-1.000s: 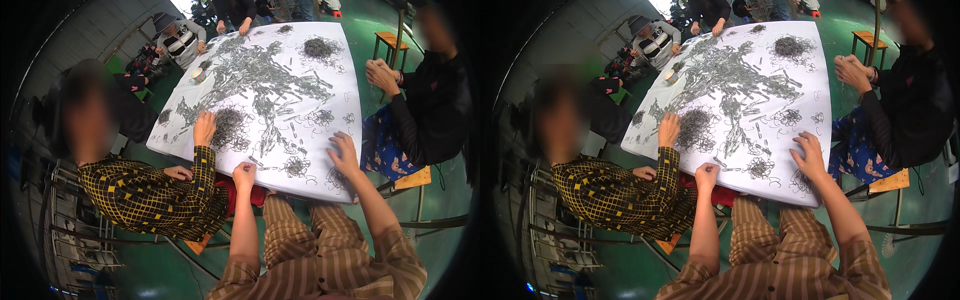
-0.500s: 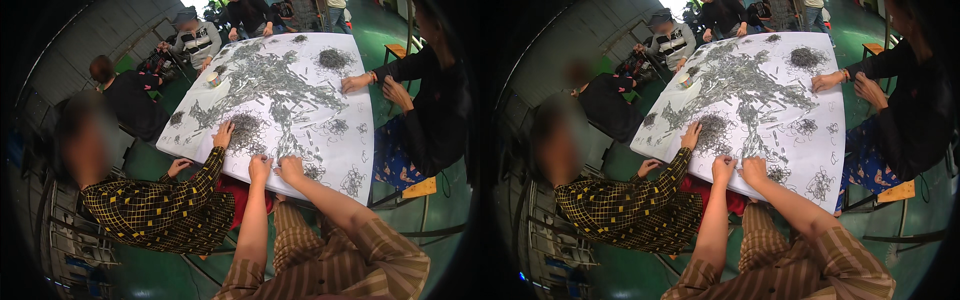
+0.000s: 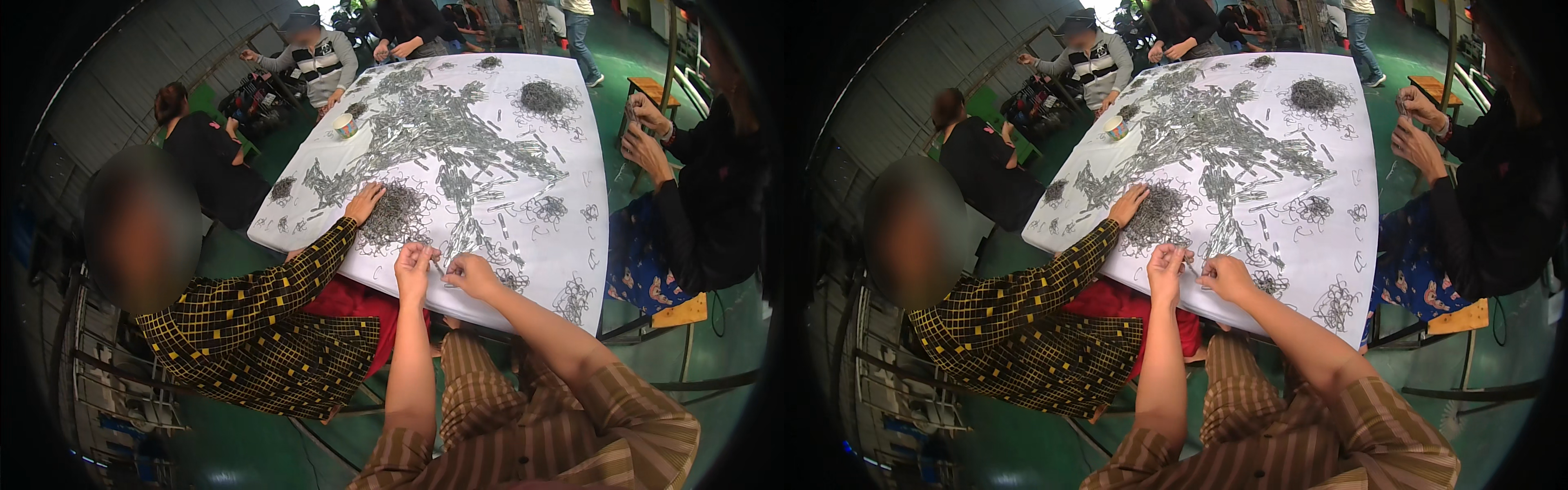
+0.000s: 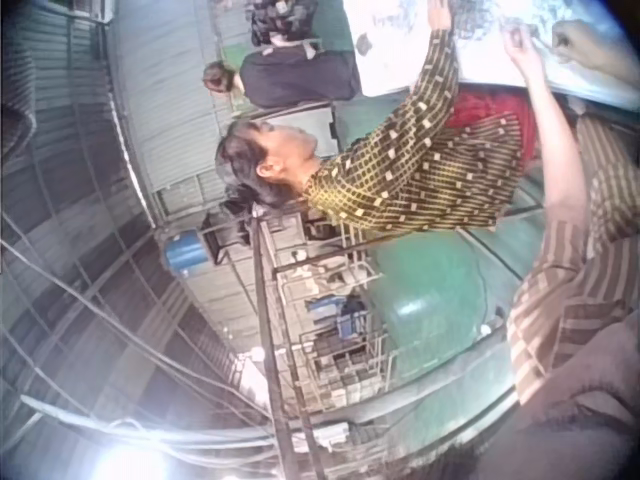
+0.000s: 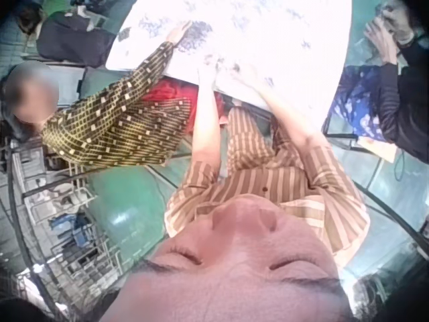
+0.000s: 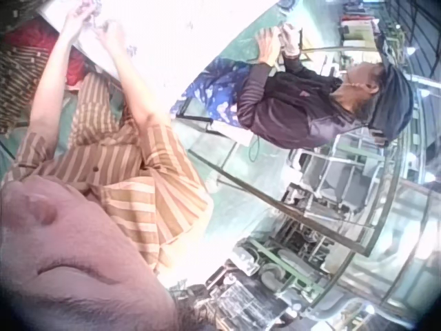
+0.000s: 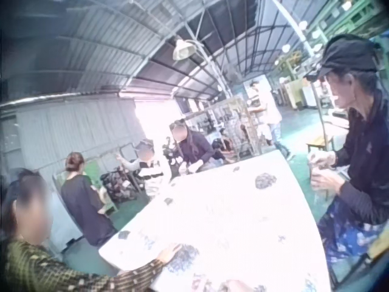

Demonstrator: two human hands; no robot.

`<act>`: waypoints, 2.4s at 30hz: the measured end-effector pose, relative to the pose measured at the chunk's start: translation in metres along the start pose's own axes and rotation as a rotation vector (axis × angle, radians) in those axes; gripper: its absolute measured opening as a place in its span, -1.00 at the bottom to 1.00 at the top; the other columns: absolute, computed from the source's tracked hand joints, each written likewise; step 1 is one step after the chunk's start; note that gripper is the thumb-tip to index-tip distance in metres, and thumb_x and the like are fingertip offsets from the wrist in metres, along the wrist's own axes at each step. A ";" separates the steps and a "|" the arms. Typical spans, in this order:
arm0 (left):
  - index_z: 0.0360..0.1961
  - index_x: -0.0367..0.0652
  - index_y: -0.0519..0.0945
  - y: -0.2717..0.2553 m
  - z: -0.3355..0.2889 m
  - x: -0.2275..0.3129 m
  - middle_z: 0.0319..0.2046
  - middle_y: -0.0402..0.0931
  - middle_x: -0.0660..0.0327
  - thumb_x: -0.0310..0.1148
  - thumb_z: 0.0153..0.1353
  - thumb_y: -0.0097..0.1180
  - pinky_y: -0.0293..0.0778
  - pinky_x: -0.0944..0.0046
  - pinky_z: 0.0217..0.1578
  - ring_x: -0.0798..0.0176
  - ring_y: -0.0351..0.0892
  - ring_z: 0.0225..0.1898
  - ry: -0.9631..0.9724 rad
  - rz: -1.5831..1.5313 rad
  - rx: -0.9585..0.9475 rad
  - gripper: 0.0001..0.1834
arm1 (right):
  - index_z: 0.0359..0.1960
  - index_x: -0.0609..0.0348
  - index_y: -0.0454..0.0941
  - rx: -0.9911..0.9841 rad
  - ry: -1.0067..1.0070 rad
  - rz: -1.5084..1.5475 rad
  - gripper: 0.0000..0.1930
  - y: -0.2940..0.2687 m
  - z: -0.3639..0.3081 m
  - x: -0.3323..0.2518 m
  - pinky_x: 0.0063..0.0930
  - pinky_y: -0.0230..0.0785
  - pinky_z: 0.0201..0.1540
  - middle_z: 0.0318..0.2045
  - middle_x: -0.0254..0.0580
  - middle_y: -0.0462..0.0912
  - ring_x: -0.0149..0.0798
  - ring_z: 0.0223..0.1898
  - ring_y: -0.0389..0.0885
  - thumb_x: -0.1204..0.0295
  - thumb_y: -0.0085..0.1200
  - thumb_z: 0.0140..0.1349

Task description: The person separates and picks through a pile of metal wire clippings on a large white sheet at a table by hand, occasionally placing pieces into a small container.

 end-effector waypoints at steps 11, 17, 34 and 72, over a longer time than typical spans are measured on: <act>-0.44 -0.21 0.37 0.008 -0.078 0.041 -0.53 0.51 0.17 -0.61 0.10 0.03 0.14 0.59 -0.67 0.57 0.27 -0.67 0.098 0.077 -0.032 -0.90 | -0.41 0.17 0.53 0.035 -0.042 -0.088 -0.82 -0.022 -0.028 -0.012 -0.25 0.29 -0.29 -0.52 -0.13 0.56 -0.13 -0.42 0.52 0.42 0.19 -0.08; -0.44 -0.28 0.41 0.034 -0.129 0.030 -0.50 0.52 0.18 -0.63 0.06 0.09 0.41 0.47 -0.39 0.43 0.50 -0.45 -0.037 0.091 -0.075 -0.90 | -0.44 0.27 0.52 0.062 0.105 0.616 -0.86 -0.056 -0.069 -0.032 -0.61 0.27 -0.52 -0.65 -0.35 0.51 -0.55 -0.59 0.40 0.48 0.18 -0.02; -0.43 -0.31 0.43 0.056 -0.162 0.012 -0.49 0.53 0.18 -0.60 0.07 0.08 0.39 0.50 -0.41 0.47 0.46 -0.46 -0.127 0.105 -0.246 -0.93 | -0.50 0.31 0.49 0.292 0.131 0.597 -0.85 -0.073 -0.133 -0.038 -0.64 0.27 -0.55 -0.69 -0.36 0.47 -0.58 -0.61 0.36 0.49 0.18 -0.01; -0.59 -0.19 0.56 -0.011 0.020 -0.022 -0.58 0.54 0.11 -0.47 0.00 -0.04 0.52 0.21 -0.49 0.08 0.59 -0.51 0.317 1.930 0.003 -0.86 | -0.47 0.24 0.49 0.286 -0.046 0.268 -0.87 -0.059 -0.180 -0.028 -0.42 0.34 -0.48 -0.55 -0.09 0.54 -0.12 -0.53 0.52 0.47 0.17 -0.01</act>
Point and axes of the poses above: each hand's wrist, its own z-axis towards the middle knuckle, its own y-axis out of the palm, x = y × z, the point moved 1 cm from there along z, towards the middle knuckle
